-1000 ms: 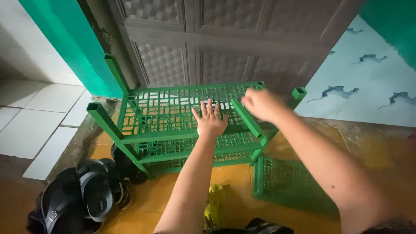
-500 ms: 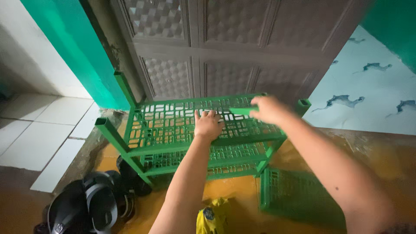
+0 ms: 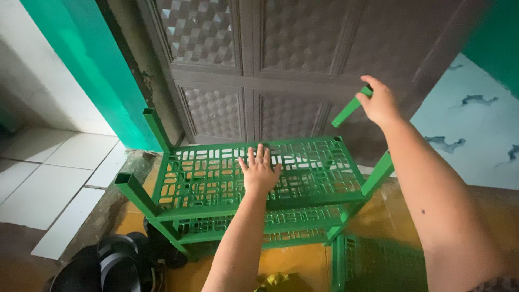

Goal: The person assembles a green plastic three-tier shoe rack by stacking trays and uprights, then places multiple pairs of shoes and sandals onto the shelves.

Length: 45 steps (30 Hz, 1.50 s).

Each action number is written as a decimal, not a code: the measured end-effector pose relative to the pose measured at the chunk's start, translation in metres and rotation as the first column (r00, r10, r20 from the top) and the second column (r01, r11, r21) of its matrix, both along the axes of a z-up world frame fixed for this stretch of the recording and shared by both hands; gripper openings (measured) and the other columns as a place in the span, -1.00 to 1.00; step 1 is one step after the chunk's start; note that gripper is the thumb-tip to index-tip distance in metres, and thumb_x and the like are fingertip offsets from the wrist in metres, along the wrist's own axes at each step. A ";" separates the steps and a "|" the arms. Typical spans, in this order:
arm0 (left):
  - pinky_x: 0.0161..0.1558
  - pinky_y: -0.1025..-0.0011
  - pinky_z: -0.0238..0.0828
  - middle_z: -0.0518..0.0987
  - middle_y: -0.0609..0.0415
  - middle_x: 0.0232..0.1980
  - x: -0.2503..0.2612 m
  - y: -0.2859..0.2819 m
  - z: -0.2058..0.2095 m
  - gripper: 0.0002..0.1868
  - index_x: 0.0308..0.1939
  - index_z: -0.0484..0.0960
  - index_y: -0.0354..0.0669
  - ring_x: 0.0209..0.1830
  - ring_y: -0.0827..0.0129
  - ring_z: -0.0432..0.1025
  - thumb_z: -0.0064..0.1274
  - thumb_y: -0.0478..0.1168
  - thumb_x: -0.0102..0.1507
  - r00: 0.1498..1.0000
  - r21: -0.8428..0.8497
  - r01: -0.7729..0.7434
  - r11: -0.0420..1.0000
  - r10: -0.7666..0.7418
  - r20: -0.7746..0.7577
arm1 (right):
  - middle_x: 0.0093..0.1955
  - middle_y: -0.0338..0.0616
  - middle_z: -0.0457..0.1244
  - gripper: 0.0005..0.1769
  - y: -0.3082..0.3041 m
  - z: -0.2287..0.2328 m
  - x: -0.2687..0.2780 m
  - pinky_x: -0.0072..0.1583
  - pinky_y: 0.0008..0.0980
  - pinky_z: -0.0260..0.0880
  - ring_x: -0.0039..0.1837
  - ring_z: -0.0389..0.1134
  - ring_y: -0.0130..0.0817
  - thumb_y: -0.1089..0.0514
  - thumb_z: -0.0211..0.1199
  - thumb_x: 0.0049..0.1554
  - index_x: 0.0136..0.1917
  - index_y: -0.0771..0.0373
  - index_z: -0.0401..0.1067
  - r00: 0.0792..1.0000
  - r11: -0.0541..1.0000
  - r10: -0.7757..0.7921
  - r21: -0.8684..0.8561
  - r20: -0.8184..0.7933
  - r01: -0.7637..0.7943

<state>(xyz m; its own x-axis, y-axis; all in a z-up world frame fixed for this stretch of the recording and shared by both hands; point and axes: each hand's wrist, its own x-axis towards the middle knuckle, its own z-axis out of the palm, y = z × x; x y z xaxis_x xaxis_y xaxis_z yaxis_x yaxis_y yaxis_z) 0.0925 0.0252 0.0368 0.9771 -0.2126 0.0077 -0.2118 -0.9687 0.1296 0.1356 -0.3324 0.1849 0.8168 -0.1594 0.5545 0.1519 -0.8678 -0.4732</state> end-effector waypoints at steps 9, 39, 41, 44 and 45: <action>0.53 -0.21 -0.51 -0.21 0.16 0.70 -0.001 0.000 0.002 -0.17 0.62 -0.07 0.04 0.69 0.08 -0.38 -0.43 0.32 0.36 1.000 -0.041 -0.006 0.999 0.007 0.019 | 0.24 0.09 0.35 -0.42 -0.003 -0.027 0.010 0.19 -0.10 0.38 0.19 0.41 0.00 0.15 0.36 0.16 0.45 0.13 0.39 0.994 0.998 -0.018 0.055 -0.105 0.024; 0.54 -0.18 -0.53 -0.27 0.20 0.70 0.000 -0.002 0.002 -0.19 0.63 -0.14 0.09 0.69 0.11 -0.42 -0.53 0.32 0.37 1.000 0.020 -0.007 1.000 0.007 -0.014 | 0.15 0.13 0.39 -0.56 -0.011 -0.028 0.003 0.20 -0.04 0.38 0.17 0.41 0.11 0.03 0.31 0.21 0.34 0.11 0.50 0.962 0.971 -0.239 -0.006 -0.131 0.240; 0.54 -0.17 -0.52 -0.26 0.20 0.71 0.000 -0.002 0.002 -0.17 0.63 -0.12 0.08 0.69 0.12 -0.41 -0.50 0.32 0.36 1.000 0.000 -0.011 1.000 0.011 -0.007 | 0.16 0.12 0.39 -0.54 -0.011 -0.029 0.006 0.21 -0.04 0.40 0.17 0.41 0.10 0.03 0.29 0.22 0.37 0.09 0.47 0.956 0.969 -0.241 0.014 -0.170 0.247; 0.55 -0.17 -0.52 -0.24 0.21 0.71 -0.001 -0.003 0.003 -0.16 0.63 -0.11 0.07 0.69 0.12 -0.40 -0.48 0.33 0.36 1.000 -0.024 -0.016 1.000 0.015 -0.004 | 0.17 0.15 0.37 -0.51 -0.010 -0.031 0.012 0.21 0.01 0.38 0.19 0.39 0.13 0.04 0.25 0.25 0.44 0.07 0.42 0.967 0.978 -0.203 -0.074 -0.153 0.194; 0.55 -0.17 -0.52 -0.24 0.21 0.71 -0.001 -0.003 0.004 -0.16 0.63 -0.11 0.07 0.69 0.13 -0.40 -0.48 0.34 0.36 1.000 -0.029 -0.017 0.999 0.017 -0.004 | 0.18 0.16 0.36 -0.50 -0.009 -0.033 0.014 0.21 0.03 0.37 0.20 0.37 0.15 0.05 0.24 0.26 0.46 0.07 0.40 0.974 0.978 -0.182 -0.123 -0.136 0.165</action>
